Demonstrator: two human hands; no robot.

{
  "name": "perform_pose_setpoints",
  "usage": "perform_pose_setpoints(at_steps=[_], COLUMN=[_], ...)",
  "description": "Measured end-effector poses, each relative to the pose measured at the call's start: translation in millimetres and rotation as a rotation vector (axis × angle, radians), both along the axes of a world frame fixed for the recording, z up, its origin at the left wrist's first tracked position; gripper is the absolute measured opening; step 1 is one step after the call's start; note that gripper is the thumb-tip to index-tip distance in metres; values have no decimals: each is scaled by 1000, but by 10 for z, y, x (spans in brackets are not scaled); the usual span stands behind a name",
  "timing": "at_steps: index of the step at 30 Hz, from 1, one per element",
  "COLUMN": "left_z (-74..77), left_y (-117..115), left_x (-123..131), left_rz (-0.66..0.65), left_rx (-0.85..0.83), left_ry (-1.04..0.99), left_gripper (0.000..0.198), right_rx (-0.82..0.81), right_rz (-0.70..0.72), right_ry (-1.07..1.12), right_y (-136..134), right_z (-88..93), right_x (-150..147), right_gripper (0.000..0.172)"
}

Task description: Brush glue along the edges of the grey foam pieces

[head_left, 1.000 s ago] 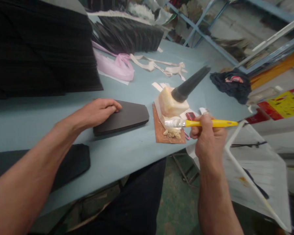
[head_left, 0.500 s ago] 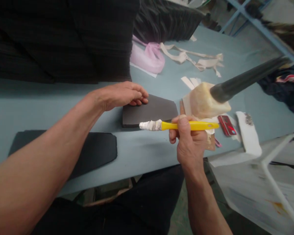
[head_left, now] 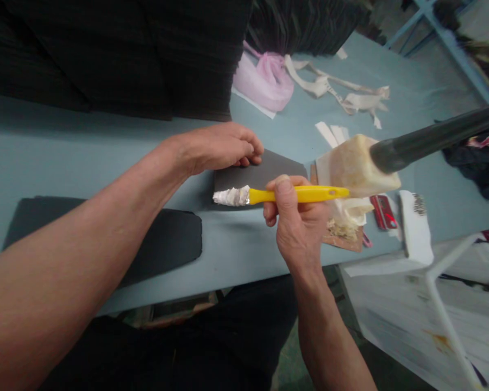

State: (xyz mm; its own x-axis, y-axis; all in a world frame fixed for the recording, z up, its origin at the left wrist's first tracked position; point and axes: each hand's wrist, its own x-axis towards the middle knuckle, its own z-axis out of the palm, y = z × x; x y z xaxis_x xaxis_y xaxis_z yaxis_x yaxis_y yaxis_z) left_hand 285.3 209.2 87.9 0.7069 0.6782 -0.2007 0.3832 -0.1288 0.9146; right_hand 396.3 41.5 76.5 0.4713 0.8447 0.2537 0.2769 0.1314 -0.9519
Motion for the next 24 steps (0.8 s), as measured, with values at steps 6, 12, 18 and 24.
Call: perform_pose_setpoints(at_steps=[6,12,18,24], left_z=[5,2,-5,34], left_y=[-18,-8,12,-6], left_x=[6,5,11,3], left_rz=[-2,-8,-5,14], left_rx=[41,42,26,35], left_ry=[11,19,48,73], left_gripper=[36,38,43,44], right_rx=[-28,-37,-37,-63], right_rz=[-1,-45,-100,-129], right_ry=[-15,-55,-75,-82], right_y=[13,-18,-48,-77], right_z=[-17,-6,24,24], right_x=[33,189,351,532], right_gripper=[44,40,41,45])
